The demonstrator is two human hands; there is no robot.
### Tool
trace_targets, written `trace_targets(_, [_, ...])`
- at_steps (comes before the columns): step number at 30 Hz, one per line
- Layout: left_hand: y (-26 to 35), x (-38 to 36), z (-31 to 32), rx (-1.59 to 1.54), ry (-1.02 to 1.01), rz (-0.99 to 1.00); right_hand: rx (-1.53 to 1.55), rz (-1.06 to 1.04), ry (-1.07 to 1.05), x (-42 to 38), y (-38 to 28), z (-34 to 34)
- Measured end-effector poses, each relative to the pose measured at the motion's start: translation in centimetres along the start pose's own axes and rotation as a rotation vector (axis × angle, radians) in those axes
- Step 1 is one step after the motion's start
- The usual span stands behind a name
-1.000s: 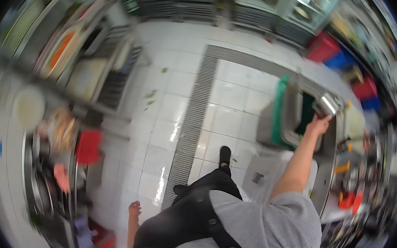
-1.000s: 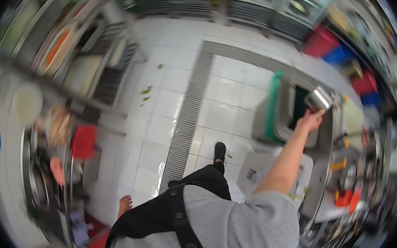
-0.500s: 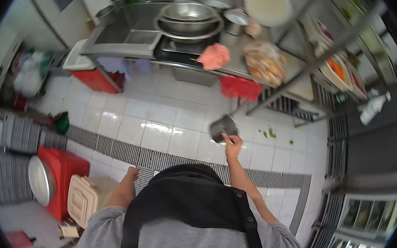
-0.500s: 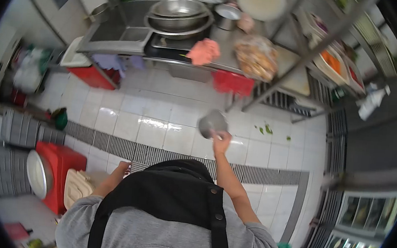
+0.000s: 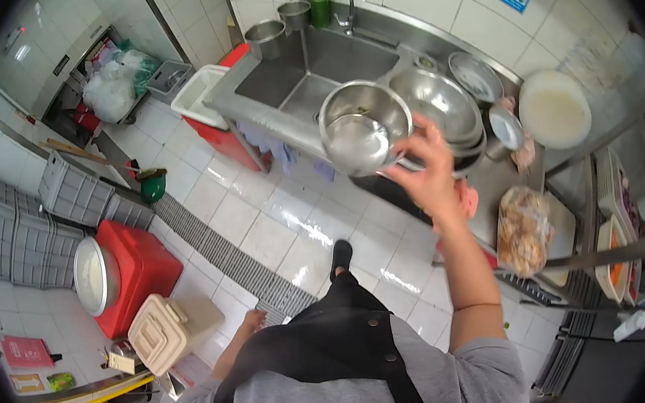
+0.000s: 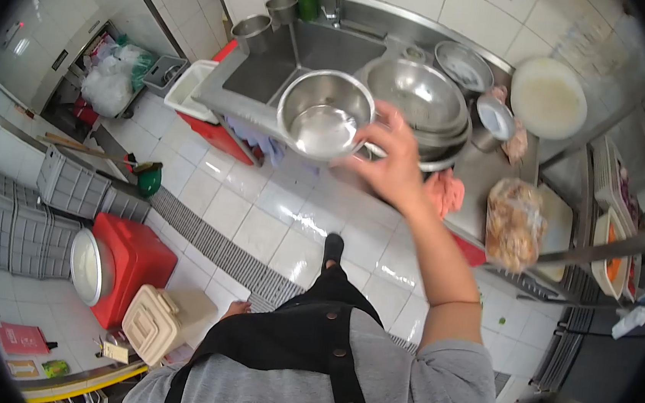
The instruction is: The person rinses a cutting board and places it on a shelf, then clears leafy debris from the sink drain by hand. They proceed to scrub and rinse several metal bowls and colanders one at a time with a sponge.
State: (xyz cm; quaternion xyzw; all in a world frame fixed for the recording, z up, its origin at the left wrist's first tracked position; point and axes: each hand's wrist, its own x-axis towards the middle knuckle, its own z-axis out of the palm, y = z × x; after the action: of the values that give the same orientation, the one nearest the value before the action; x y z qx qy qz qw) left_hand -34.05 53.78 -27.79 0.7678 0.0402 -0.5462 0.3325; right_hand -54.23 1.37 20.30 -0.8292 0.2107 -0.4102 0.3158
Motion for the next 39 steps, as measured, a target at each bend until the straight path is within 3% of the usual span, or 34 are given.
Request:
trace_targets(3, [5.9, -0.4, -2.7, -0.021, 0.056, -0.244, -0.2, -0.015, 0.072, 12.0, 7.1, -2.9])
trace_targets(5, [11.0, 0.5, -4.2, -0.063, 0.088, -0.266, -0.296, 0.041, 0.149, 19.5, 12.9, -4.2])
trace_targets(8, [19.6, 3.1, -6.0, -0.181, 0.145, -0.092, -0.426, 0.277, 0.163, 27.0, 24.8, -4.6])
trace_targets(10, [24.3, 5.6, -6.6, -0.31, 0.184, 0.21, -0.49, 0.332, 0.179, 29.4, 34.4, -4.0])
trace_targets(12, [30.5, 6.9, -6.1, -0.435, 0.286, 0.256, -0.551, 0.372, 0.197, 31.8, 39.1, -2.1])
trace_targets(14, [37.0, 5.4, -6.3, -0.37, 0.265, 0.336, -0.524, 0.667, 0.21, 33.1, 41.6, 0.2])
trace_targets(16, [43.7, 4.1, -6.5, -0.24, 0.237, 0.442, -0.042, 0.935, 0.313, 34.3, 45.6, 3.2])
trace_targets(18, [48.7, 6.5, -8.4, -0.135, 0.201, 0.619, 0.14, 0.984, 0.356, 34.9, 47.3, 6.0])
trace_targets(20, [56.8, 5.8, -9.2, -0.096, 0.173, 0.711, -0.017, 0.912, 0.279, 35.4, 47.4, 7.8])
trace_targets(24, [70.2, 10.3, -10.2, 0.03, -0.005, 0.938, -0.292, 0.828, 0.373, 34.9, 50.4, 9.7])
trace_targets(28, [83.6, 11.8, -5.4, 0.174, -0.335, 1.074, -0.447, 0.909, 0.288, 34.8, 48.7, 9.0])
trace_targets(30, [88.7, 12.6, -1.7, 0.313, -0.419, 1.194, -0.84, 0.839, 0.305, 34.1, 49.1, 8.9])
trace_targets(31, [91.3, 12.5, 0.3, 0.379, -0.459, 1.241, -0.844, 0.854, 0.31, 33.8, 49.1, 8.8])
trace_targets(34, [97.0, 15.4, 6.6, 0.375, -0.368, 1.421, -0.825, 1.0, 0.251, 32.6, 48.9, 8.2])
trace_targets(35, [98.8, 16.6, 8.6, 0.351, -0.315, 1.434, -0.842, 0.987, 0.072, 33.0, 48.1, 7.9])
trace_targets(36, [100.5, 18.9, 10.8, 0.401, -0.188, 1.529, -0.843, 1.004, 0.086, 33.6, 46.2, 7.9])
trace_targets(37, [102.4, 20.7, 12.8, 0.45, -0.061, 1.62, -0.809, 0.88, 0.077, 34.7, 43.3, 8.5])
trace_targets(39, [106.1, 21.7, 15.5, 0.574, -0.062, 1.589, -0.753, 0.707, 0.059, 36.7, 36.4, 10.1])
